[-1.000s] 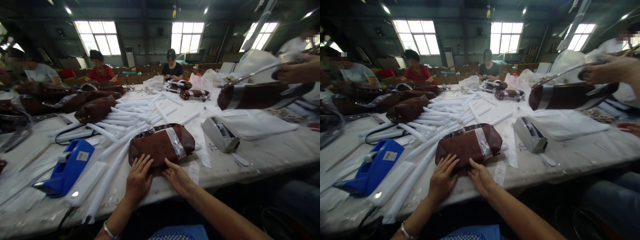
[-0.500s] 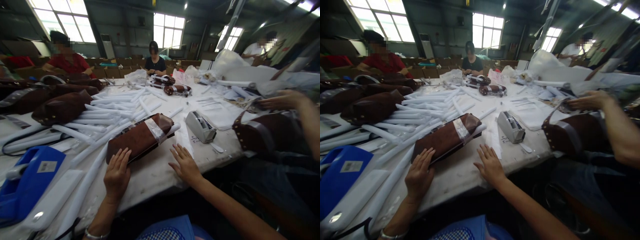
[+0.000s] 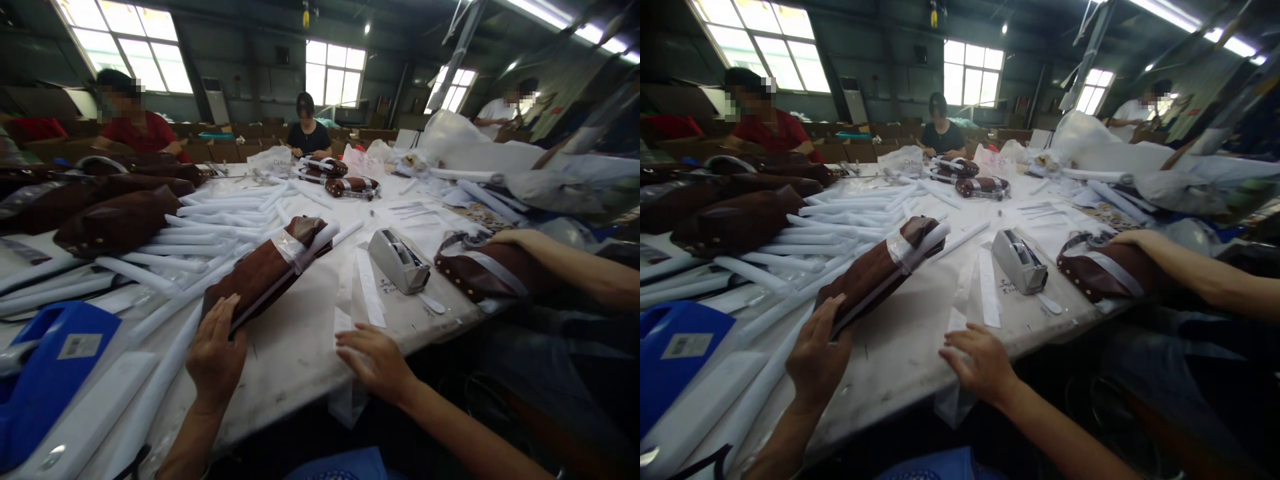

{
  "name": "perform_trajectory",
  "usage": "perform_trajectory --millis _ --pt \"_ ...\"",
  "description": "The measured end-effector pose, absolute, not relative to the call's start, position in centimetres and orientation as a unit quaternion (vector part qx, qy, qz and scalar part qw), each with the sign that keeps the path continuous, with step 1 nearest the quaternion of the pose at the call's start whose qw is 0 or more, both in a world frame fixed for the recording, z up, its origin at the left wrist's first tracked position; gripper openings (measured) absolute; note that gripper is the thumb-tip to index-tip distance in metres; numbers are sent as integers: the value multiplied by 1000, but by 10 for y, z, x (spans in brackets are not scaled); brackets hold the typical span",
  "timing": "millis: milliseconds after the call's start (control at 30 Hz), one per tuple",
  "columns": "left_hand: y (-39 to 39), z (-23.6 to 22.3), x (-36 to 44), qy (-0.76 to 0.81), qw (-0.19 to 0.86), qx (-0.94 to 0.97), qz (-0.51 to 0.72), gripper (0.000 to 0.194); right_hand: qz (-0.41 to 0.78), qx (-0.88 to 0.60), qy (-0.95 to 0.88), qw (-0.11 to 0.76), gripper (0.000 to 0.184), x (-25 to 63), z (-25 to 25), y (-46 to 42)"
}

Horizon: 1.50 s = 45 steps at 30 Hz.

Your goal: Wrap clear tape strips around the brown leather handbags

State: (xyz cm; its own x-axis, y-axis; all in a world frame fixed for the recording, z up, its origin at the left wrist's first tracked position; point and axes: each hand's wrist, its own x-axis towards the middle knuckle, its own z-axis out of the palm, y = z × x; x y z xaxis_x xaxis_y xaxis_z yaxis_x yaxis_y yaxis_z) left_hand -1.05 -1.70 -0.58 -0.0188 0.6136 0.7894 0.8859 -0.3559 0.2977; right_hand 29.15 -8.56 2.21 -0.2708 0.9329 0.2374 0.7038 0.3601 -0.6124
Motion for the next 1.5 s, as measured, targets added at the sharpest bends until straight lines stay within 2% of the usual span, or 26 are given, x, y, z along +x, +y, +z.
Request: perform_trajectory --millis 100,200,267,333,467,567,700,800,900,1033,1200,1267,1400,1500 --pt "-18 -4 -11 -550 145 -678 -466 61 115 -588 -736 314 45 298 11 -30" --pt "-17 0 -14 -556 134 -666 -479 60 103 -652 -718 218 70 300 -12 16" --pt "-16 2 -18 -559 124 -656 -491 60 123 -656 -725 167 74 295 -25 23" --pt "-15 3 -23 -561 115 -645 -506 59 143 -610 -764 153 73 286 -32 13" --pt "-13 4 -32 -569 110 -614 -536 54 202 -419 -874 144 71 257 -28 -14" --pt "-12 7 -33 -575 119 -599 -544 50 220 -336 -905 139 67 228 -24 -5" --pt "-15 16 -26 -550 158 -620 -537 46 206 -345 -900 169 59 191 -25 35" --pt "-17 18 -19 -510 182 -657 -525 50 195 -362 -877 247 41 182 -20 39" --pt "-21 9 -13 -474 182 -704 -496 53 177 -301 -882 317 32 198 -5 6" --pt "-31 -14 1 -428 173 -764 -451 49 164 -215 -918 290 30 230 24 -33" --pt "-46 -33 20 -405 154 -809 -396 38 117 -326 -867 357 24 233 52 15" --pt "-49 -35 23 -408 153 -806 -401 39 91 -404 -864 286 28 224 59 50" --pt "-50 -36 23 -390 160 -800 -427 39 92 -531 -841 50 27 202 67 114" --pt "-50 -35 22 -376 162 -800 -439 34 97 -549 -830 -23 21 194 66 145"
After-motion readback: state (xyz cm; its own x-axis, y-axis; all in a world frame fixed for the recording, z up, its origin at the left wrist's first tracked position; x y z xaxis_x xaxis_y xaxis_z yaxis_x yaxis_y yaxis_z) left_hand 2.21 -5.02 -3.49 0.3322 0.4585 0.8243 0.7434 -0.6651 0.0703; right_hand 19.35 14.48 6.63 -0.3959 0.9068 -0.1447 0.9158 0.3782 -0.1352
